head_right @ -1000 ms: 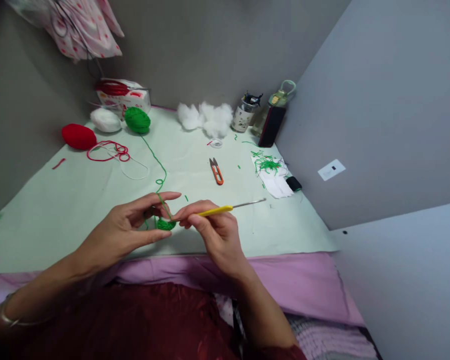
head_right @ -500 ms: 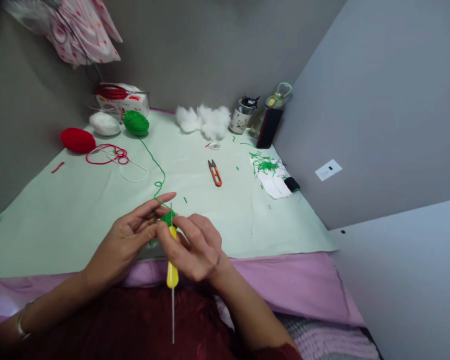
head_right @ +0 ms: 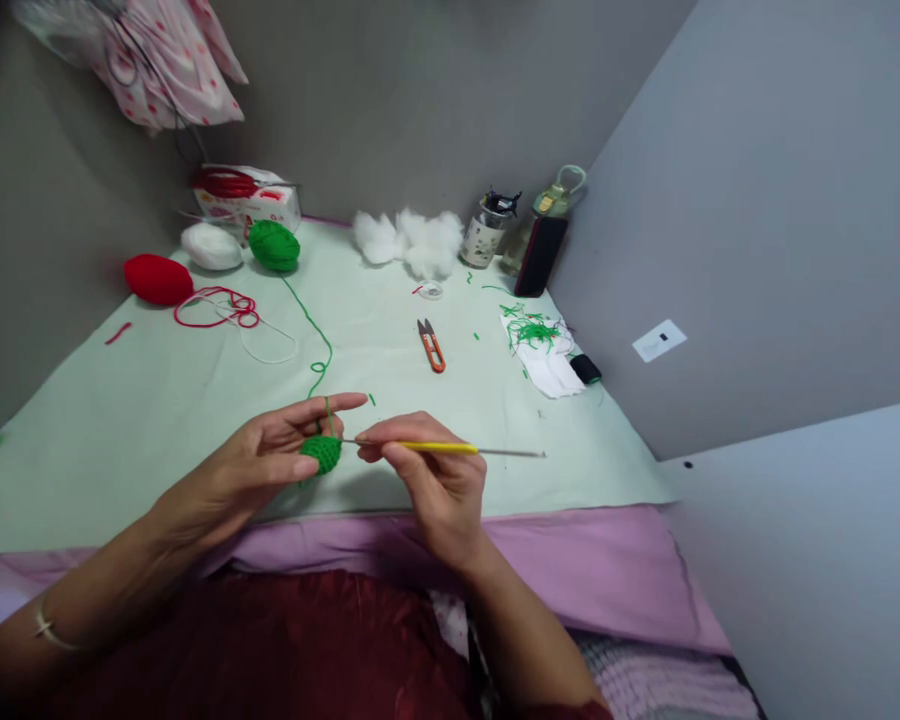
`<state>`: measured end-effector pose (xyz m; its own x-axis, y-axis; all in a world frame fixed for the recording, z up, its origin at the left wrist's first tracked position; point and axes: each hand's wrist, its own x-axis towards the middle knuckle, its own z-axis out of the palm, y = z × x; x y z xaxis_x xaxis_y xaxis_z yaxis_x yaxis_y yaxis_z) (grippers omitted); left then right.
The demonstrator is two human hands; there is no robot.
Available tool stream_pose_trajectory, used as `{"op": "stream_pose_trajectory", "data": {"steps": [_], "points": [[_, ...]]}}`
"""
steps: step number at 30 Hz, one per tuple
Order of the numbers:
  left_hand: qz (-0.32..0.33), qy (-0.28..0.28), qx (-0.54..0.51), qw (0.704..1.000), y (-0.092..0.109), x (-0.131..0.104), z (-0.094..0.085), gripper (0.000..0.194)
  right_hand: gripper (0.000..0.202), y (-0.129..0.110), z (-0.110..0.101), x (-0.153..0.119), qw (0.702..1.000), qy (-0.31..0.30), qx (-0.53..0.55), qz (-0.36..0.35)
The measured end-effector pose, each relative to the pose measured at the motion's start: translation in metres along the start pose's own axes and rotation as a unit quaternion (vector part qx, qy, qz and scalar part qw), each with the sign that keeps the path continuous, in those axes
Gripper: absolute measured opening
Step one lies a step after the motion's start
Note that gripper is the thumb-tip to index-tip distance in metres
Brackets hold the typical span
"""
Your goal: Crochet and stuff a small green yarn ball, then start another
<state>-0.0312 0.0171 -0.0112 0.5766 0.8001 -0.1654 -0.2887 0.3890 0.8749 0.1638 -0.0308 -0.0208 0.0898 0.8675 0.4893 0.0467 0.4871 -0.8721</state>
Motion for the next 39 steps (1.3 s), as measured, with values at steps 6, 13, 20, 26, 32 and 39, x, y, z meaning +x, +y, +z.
{"op": "stream_pose_trajectory", "data": {"steps": [6,13,20,26,32,39], "points": [[-0.018,-0.023,-0.002,1.000,0.000,0.002,-0.004,0.052,0.013,0.003,0.000,0.006,0.984,0.023,0.139,0.111],[0.011,-0.014,0.021,1.000,-0.003,0.000,-0.008,0.049,0.017,0.003,0.006,0.009,0.955,0.049,0.213,0.200],[-0.010,-0.041,-0.109,0.993,0.001,0.001,0.000,0.038,0.017,0.006,0.005,0.010,0.965,0.038,0.195,0.172],[0.009,-0.027,-0.005,1.000,0.001,-0.002,-0.001,0.041,0.020,0.004,0.008,0.012,0.964,0.037,0.207,0.163],[0.029,-0.005,0.079,0.996,-0.001,-0.007,0.004,0.058,0.013,0.005,0.011,0.005,1.000,-0.018,0.012,-0.005],[0.074,0.028,0.158,0.984,0.002,-0.006,0.004,0.062,0.014,0.011,0.011,0.007,0.994,-0.021,0.090,0.059]]}}
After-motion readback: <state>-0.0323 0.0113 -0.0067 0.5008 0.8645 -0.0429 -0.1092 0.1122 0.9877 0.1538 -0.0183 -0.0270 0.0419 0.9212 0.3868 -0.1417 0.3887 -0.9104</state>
